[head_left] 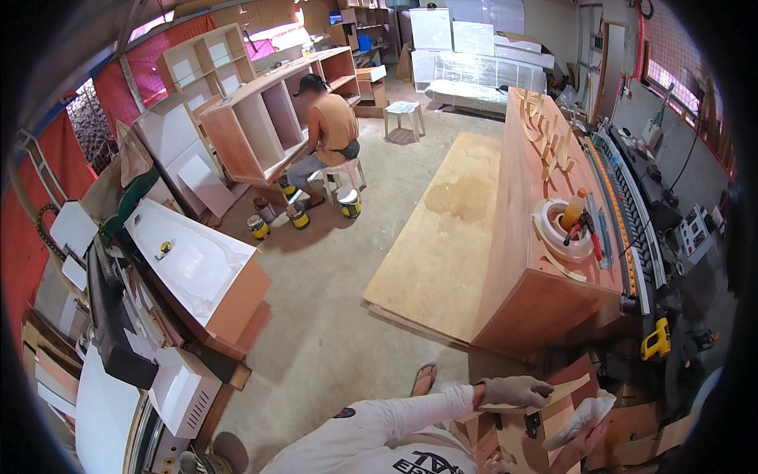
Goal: The person pours liquid from a plastic bottle onto a white cloth and wipes a small wooden box with a drawer slide. The person repeatedly applies the liquid and wipes the box's surfaces.
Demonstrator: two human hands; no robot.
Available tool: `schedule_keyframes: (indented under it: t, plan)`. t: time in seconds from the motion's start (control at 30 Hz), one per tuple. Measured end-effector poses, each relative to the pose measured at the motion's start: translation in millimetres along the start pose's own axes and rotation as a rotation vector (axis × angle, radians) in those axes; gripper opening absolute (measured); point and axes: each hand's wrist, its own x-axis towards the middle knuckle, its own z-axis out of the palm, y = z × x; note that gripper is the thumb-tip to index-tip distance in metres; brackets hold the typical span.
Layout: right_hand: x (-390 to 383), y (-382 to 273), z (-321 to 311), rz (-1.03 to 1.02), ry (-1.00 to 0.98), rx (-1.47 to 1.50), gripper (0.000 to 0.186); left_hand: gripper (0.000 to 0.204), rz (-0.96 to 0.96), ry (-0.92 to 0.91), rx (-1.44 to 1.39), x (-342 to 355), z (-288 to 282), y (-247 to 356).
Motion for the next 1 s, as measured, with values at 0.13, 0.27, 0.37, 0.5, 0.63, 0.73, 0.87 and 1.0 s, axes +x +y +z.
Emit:
schedule_keyframes:
  t: [0.13, 0.27, 0.37, 0.5, 0.63, 0.73, 0.87, 1.0]
  plan:
    - [-27, -14, -11, -0.831, -0.177, -0.490, 0.059, 0.068, 0.198, 0.186, 0.839, 45, 39, -11]
    - [-65, 46, -19, -0.901, -0.459, -0.673, 0.051, 0.062, 0.228, 0.286, 0.937, 91, 53, -39]
    - [-97, 3, -10, -0.663, -0.472, -0.896, 0.057, 0.062, 0.232, 0.307, 0.860, 98, 55, -38]
    - [-105, -30, 2, -0.568, -0.514, -1.102, 0.065, 0.065, 0.310, 0.370, 0.768, 108, 58, -73]
    - [-93, 10, 1, -0.535, -0.485, -1.057, 0.069, 0.060, 0.155, 0.222, 0.672, 90, 56, -26]
    - [-80, 3, 6, -0.627, -0.491, -0.912, 0.068, 0.055, 0.208, 0.333, 0.549, 96, 54, -48]
    - [-65, -38, 18, -0.592, -0.501, -1.014, 0.066, 0.040, 0.182, 0.371, 0.730, 92, 59, -37]
    - [-57, -45, 26, -0.559, -0.521, -1.051, 0.065, 0.032, 0.154, 0.401, 0.885, 101, 62, -41]
